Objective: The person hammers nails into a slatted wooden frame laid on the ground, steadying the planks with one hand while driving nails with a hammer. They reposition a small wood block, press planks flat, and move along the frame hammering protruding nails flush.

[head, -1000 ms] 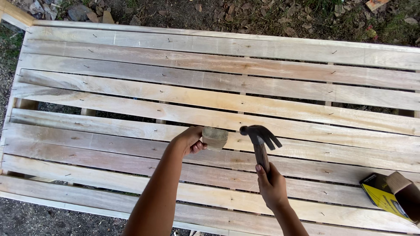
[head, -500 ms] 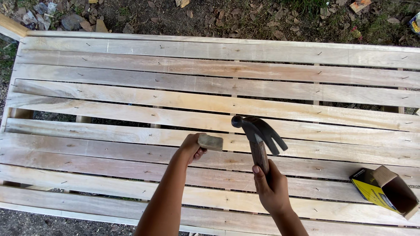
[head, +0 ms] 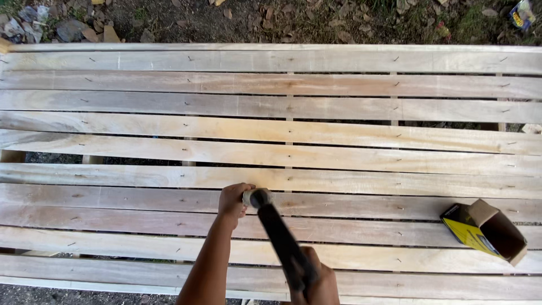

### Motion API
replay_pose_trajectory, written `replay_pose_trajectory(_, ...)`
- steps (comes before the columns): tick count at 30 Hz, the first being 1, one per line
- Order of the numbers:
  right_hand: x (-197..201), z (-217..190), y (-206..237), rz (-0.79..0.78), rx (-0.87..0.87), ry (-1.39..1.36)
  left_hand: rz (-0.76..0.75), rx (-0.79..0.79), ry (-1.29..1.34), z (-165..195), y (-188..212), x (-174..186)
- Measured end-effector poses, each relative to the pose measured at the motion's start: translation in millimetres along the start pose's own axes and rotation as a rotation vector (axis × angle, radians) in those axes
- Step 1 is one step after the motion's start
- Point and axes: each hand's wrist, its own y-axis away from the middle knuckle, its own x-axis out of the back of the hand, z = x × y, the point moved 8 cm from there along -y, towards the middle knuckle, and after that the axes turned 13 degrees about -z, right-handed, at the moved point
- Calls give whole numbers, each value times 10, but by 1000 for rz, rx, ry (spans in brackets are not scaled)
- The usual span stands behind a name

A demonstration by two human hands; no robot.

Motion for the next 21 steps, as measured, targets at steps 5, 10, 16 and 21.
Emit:
replay_pose_trajectory(5, -174, 312, 56, -138, -162, 89, 55, -35, -31, 29, 16, -23)
replay_pose_trajectory(10, -310, 414, 97, -184, -247, 87, 105, -76, -42, 61, 8, 11)
replay_pose_trajectory(16, -129, -33, 37, -89, 203, -49, 37, -172, 82, 121, -5, -24)
replay_pose_trajectory(21, -90, -54, -36, -184, -78, 45, 128, -102, 35, 53, 22, 47)
